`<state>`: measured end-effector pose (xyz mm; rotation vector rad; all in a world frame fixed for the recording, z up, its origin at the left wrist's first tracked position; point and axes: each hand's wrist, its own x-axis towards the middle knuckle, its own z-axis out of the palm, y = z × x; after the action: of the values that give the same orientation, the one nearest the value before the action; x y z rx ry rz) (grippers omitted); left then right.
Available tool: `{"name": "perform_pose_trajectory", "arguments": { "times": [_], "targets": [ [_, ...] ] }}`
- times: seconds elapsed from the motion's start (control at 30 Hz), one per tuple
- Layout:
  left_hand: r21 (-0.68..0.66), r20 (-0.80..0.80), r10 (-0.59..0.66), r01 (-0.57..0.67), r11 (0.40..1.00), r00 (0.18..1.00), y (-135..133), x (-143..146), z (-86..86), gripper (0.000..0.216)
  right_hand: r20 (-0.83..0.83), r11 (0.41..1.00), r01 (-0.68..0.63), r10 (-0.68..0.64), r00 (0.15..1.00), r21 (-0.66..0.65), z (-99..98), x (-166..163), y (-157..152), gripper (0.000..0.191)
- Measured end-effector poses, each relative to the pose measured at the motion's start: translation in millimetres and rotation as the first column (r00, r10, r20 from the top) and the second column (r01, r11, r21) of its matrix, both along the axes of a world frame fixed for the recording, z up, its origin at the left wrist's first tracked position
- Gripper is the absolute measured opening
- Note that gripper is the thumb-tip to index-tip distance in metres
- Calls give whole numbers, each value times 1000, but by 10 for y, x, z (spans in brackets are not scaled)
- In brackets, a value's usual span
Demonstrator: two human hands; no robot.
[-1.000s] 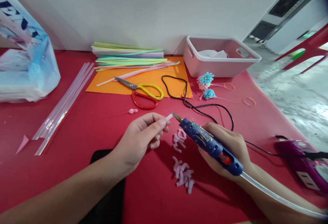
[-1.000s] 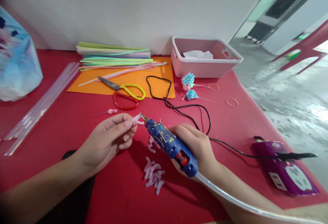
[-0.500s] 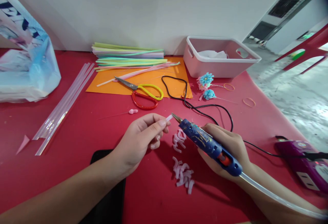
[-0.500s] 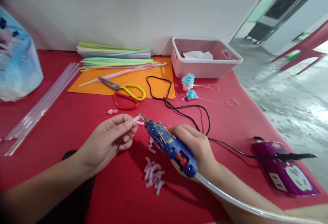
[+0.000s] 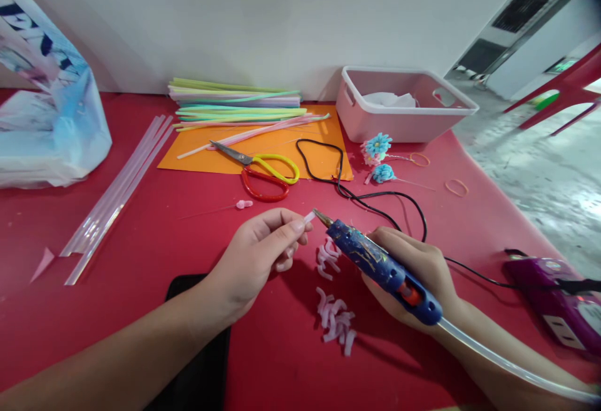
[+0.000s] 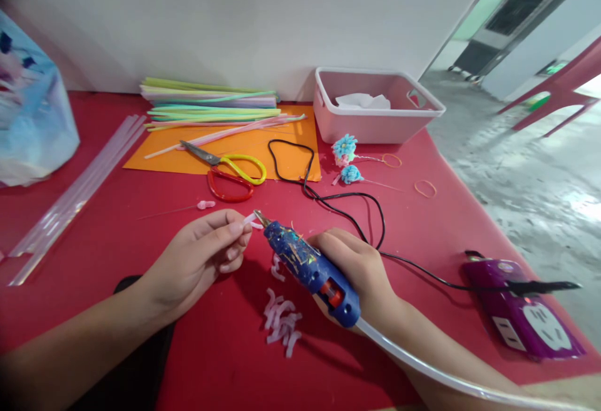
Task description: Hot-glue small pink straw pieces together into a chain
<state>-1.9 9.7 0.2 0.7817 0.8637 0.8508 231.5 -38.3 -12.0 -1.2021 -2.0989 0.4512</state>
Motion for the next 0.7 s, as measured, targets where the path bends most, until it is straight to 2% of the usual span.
{"name": "perform_pose_trajectory", "arguments": {
  "times": [0.5,0.7],
  "targets": [
    [26,-39,-6,7,1000,999,-2,5,4,19,7,1000,-11,11,1000,14,1,-1,10,23],
    [48,-66,-5,8,999,998,-6,-1,10,21,-34,998,29,-31,999,-52,37,-27,-26,18]
  ]
}}
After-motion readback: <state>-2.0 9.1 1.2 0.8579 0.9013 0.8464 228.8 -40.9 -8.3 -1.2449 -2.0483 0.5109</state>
